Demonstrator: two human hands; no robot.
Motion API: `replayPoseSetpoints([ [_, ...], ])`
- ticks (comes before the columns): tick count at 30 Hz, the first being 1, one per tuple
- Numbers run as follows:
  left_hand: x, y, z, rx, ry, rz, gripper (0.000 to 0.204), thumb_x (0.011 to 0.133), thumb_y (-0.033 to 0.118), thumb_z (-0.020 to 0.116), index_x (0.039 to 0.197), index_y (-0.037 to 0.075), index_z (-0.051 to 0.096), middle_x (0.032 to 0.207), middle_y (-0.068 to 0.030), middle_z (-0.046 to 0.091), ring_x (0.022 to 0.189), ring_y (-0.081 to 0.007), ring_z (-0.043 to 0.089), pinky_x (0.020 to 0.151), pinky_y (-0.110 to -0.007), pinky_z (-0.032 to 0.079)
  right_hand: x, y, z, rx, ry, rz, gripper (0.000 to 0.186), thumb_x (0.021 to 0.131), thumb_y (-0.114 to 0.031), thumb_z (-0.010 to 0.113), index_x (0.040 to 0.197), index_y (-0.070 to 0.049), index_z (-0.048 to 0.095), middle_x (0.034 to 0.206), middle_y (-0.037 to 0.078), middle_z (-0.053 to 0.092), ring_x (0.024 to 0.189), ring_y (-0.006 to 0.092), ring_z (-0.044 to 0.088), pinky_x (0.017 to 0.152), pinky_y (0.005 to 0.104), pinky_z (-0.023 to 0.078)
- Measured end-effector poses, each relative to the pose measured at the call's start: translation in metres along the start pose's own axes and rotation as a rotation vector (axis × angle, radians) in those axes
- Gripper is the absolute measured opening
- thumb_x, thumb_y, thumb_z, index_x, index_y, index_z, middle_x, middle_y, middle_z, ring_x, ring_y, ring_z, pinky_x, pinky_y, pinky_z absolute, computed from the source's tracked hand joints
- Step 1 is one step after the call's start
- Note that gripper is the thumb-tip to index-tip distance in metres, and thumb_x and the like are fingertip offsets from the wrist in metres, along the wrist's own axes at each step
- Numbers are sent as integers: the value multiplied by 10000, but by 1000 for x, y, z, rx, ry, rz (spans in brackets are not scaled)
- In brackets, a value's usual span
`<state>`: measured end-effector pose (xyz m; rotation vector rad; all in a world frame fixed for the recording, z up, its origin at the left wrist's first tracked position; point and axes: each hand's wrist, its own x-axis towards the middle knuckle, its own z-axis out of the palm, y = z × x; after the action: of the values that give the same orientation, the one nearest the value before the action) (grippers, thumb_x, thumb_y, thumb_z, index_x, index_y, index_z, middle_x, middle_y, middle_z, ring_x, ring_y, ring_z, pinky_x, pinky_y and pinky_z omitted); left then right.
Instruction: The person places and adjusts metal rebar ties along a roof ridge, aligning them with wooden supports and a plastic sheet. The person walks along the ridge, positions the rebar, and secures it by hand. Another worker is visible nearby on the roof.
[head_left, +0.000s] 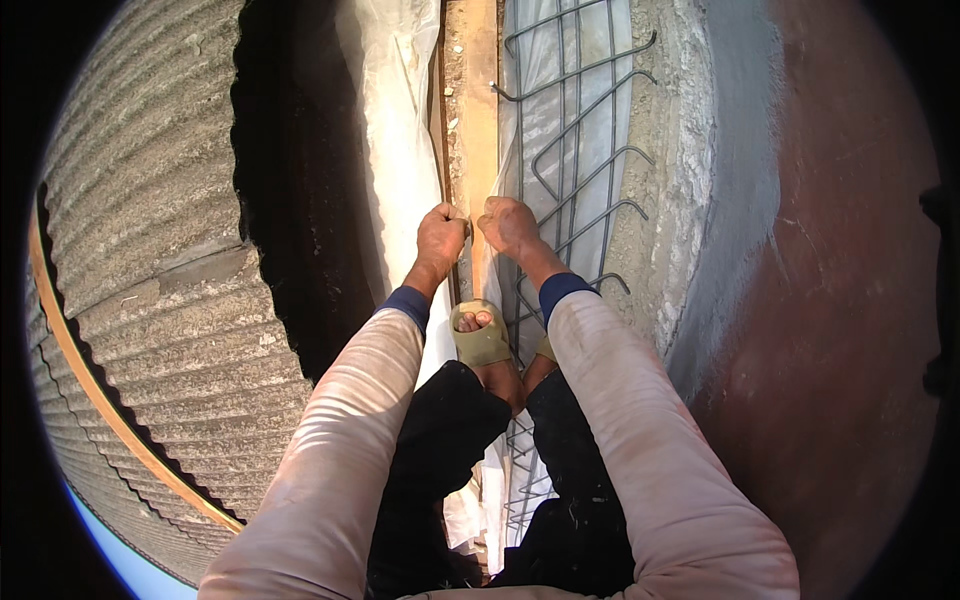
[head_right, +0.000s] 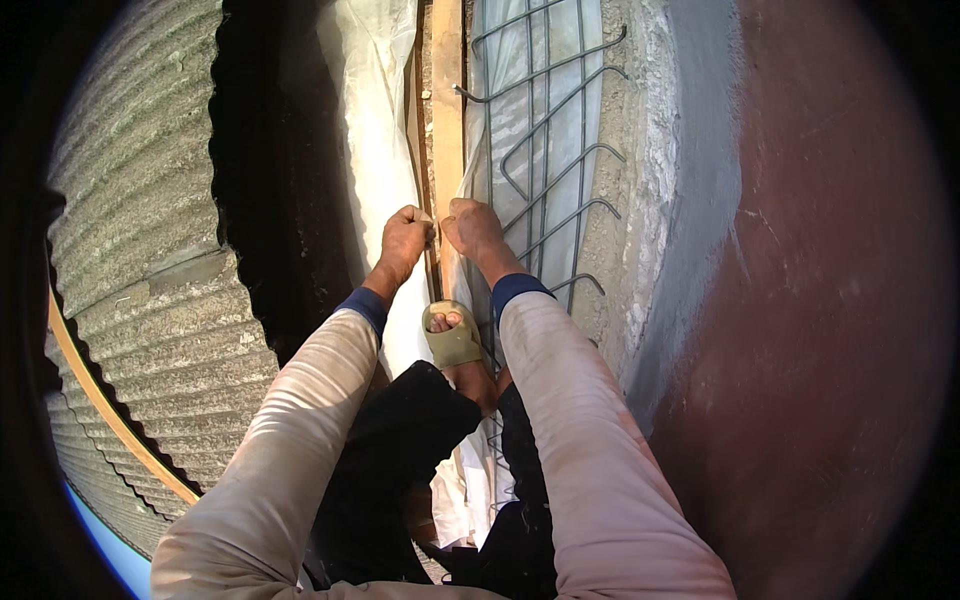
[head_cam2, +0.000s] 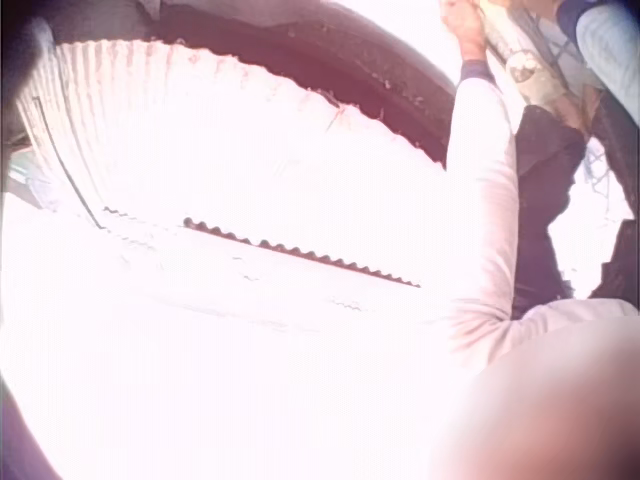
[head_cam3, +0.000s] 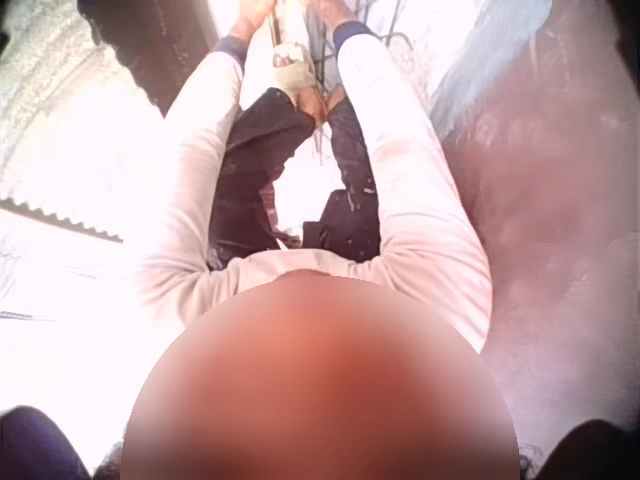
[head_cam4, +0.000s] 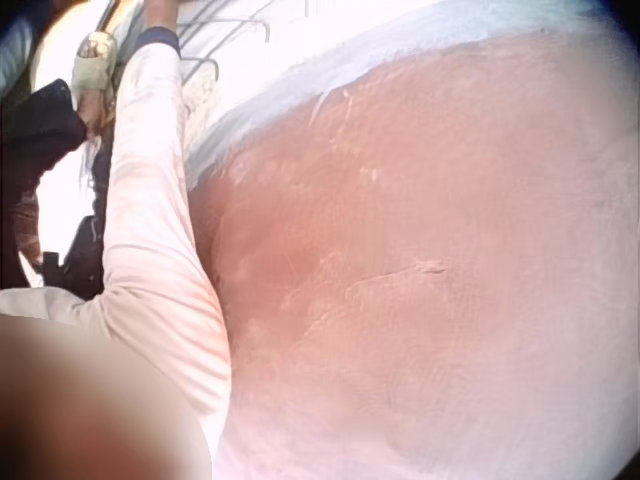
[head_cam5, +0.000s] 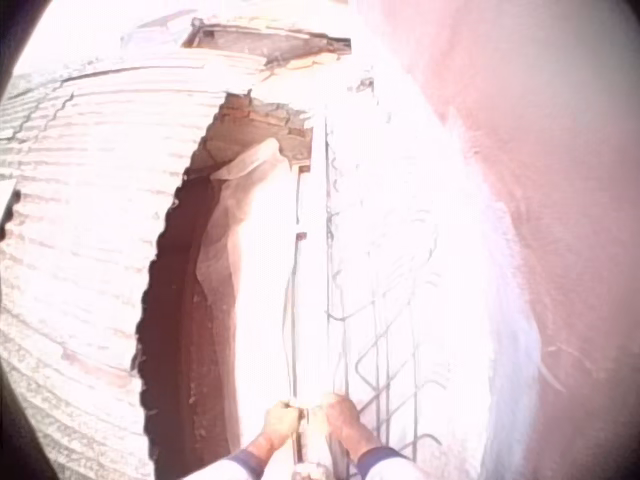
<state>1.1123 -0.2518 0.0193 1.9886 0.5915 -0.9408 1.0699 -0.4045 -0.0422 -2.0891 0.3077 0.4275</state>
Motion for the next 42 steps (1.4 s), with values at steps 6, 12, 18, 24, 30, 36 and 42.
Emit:
replayPoseSetpoints([
  [6, 24, 115, 39, 827, 204, 576, 533, 776, 293, 907, 1191, 86, 645, 1215, -195, 535, 1235, -405, 542, 967, -501, 527, 19, 17, -30, -124, -247, -418, 122, 897, -107, 679, 862, -3, 731, 803, 155, 763, 699, 303, 745, 653, 414, 597],
  [12, 28, 115, 57, 1022, 237, 636, 523, 843, 47, 778, 1307, 39, 536, 1296, -223, 451, 1251, -432, 506, 949, -433, 627, 57, 16, -121, 234, -895, 334, 168, 943, -88, 706, 1069, 24, 715, 904, 118, 802, 781, 219, 784, 674, 346, 615],
  [18, 46, 104, 59, 920, 240, 702, 507, 826, 40, 744, 1294, 16, 552, 1289, -278, 457, 1198, -491, 537, 975, -486, 585, 148, 8, -118, 200, -23, -117, 330, 936, -225, 751, 1214, -55, 697, 1050, 188, 779, 1041, 350, 758, 882, 422, 595],
  [24, 41, 98, 59, 909, 247, 683, 532, 868, 18, 696, 1380, 71, 561, 1307, -263, 462, 1221, -510, 544, 971, -500, 589, 155, 12, -121, -253, 12, -130, 366, 953, -358, 724, 1204, -92, 746, 1129, 216, 771, 1063, 413, 732, 921, 479, 574],
  [30, 42, 96, 59, 1026, 184, 724, 556, 878, 86, 719, 1415, 222, 676, 1324, -232, 464, 1189, -495, 547, 971, -490, 580, 113, 35, -150, -421, -353, -117, 470, 800, -177, 729, 1257, -69, 762, 1044, 197, 798, 968, 372, 752, 869, 458, 577],
  [36, 51, 105, 54, 1082, 91, 658, 376, 879, 161, 751, 1254, 179, 760, 1336, -217, 473, 1165, -483, 565, 1023, -475, 539, 128, 2, -166, 12, -831, 240, 533, 826, -129, 658, 1345, -14, 683, 842, 121, 754, 632, 195, 655, 517, 321, 479],
  [42, 42, 110, 45, 1031, 71, 662, 484, 886, 218, 770, 1357, 156, 677, 1352, -223, 475, 1177, -471, 585, 1027, -489, 534, 120, 8, -123, 703, -563, 568, 204, 975, -229, 593, 1081, -62, 643, 855, 86, 697, 654, 172, 656, 511, 299, 501],
])
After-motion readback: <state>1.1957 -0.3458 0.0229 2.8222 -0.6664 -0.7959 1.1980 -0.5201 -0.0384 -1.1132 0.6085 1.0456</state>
